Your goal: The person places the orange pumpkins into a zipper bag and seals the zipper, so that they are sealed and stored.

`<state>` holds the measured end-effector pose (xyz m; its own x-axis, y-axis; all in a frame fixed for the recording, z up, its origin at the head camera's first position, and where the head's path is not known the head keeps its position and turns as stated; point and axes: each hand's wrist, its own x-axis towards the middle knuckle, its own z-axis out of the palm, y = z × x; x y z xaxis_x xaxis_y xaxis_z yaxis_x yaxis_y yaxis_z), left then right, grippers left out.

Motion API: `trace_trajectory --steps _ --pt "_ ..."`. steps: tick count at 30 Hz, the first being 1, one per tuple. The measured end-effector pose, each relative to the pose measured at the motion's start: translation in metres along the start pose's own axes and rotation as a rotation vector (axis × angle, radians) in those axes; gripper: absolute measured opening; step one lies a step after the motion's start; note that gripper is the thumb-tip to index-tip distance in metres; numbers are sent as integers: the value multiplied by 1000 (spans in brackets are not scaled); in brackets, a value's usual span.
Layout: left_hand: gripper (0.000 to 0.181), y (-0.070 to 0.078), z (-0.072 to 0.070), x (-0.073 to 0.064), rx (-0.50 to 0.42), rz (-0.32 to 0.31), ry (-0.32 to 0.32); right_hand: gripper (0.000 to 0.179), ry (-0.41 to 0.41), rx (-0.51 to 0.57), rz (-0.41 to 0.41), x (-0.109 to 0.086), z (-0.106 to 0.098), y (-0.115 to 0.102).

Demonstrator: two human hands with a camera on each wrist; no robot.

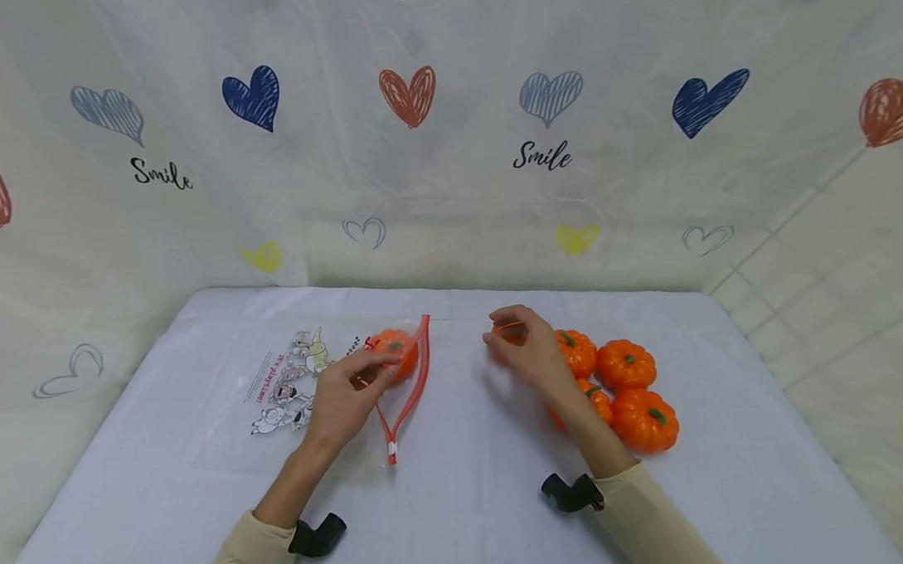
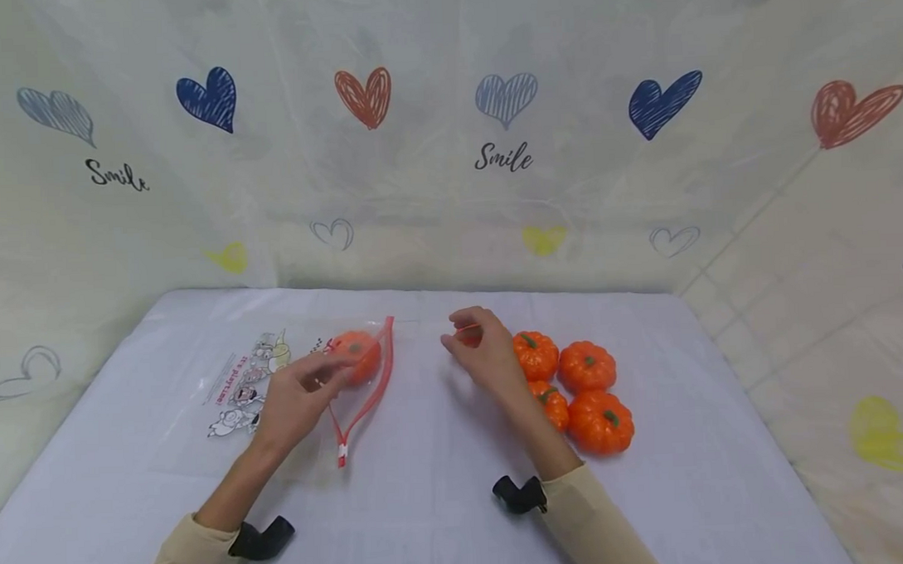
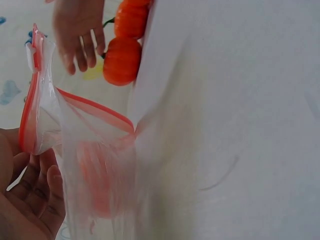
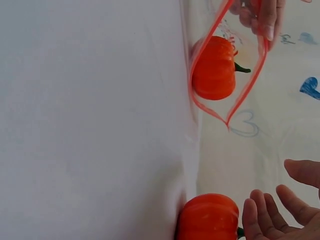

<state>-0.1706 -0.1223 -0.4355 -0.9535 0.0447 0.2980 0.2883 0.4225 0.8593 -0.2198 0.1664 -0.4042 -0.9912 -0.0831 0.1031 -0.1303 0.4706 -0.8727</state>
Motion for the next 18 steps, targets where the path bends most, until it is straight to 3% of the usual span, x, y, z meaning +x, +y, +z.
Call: trace_trajectory --steps 8,18 --pt "21 -1 0 -1 8 7 5 36 4 -21 57 -2 -12 5" --pt "21 0 1 -1 24 -6 4 36 43 -23 -1 0 -25 11"
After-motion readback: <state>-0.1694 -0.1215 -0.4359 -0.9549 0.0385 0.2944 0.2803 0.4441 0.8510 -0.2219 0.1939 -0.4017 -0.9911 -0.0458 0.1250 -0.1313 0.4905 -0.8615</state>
